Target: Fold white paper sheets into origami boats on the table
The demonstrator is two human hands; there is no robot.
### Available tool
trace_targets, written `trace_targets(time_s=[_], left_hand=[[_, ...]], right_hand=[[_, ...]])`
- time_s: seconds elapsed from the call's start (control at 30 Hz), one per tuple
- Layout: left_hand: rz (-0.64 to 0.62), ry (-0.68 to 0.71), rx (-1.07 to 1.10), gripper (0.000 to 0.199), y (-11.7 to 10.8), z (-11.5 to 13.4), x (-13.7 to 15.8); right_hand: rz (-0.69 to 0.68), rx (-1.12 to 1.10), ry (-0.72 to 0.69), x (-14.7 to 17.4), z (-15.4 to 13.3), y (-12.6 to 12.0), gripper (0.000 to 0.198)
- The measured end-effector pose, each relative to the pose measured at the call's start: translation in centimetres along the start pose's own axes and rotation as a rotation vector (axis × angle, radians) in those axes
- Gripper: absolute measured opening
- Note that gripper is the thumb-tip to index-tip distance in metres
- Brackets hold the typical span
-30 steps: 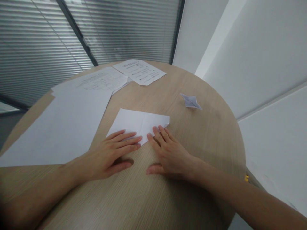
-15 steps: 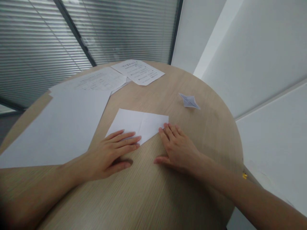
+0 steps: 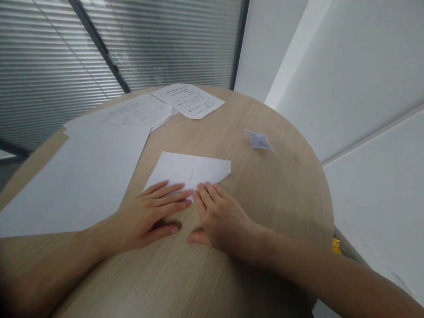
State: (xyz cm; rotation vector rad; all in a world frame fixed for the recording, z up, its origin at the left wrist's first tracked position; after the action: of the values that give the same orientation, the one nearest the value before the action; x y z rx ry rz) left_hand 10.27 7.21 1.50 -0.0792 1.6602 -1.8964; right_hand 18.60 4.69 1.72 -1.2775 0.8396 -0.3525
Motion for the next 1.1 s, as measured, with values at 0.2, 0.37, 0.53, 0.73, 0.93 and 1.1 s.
trace_targets(time_s=[0.2,0.37,0.53,0.73,0.93,1.1], left_hand=[[-0.027,-0.007,0.018,0.046,-0.1,0.2,0.0],[-0.032,0.001,0.026,0.044,-0.2,0.3,-0.1],[-0.04,0.0,0.019,0.046,-0.3,0.4,0.0],[-0.037,0.013,0.031,0.055,-0.5,1.2,-0.1],[-0.023,0.02,0.118,0.055,-0.9,1.7,-0.6],[-0.027,-0.004,0.159,0.053,-1.4,1.4,-0.7]], right_hand=[[-0.011,-0.011,0.038,0.9,2.1,-0.5,0.092],[-0.046,0.005,0.104,1.7,4.7,-0.5,0.083],[-0.064,0.014,0.184,1.9,6.5,-0.1,0.083],[-0.054,0.041,0.213,0.7,6.8,0.0,0.085],[-0.056,0.007,0.23,-1.3,7.5,1.1,0.077],[-0.078,0.01,0.229,-2.6,7.6,1.7,0.082]])
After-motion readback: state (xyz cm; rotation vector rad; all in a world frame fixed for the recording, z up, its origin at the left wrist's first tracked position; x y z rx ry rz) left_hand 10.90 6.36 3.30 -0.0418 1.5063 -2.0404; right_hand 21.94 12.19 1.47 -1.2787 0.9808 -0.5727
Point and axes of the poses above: each hand's wrist, its own x-axis away from the middle knuckle, its own y-axis out of the palm, z = x × y, the point moved 10 cm from there along -x, towards the middle knuckle, and after that the axes turned 15 degrees about z, right-handed, at the moved point
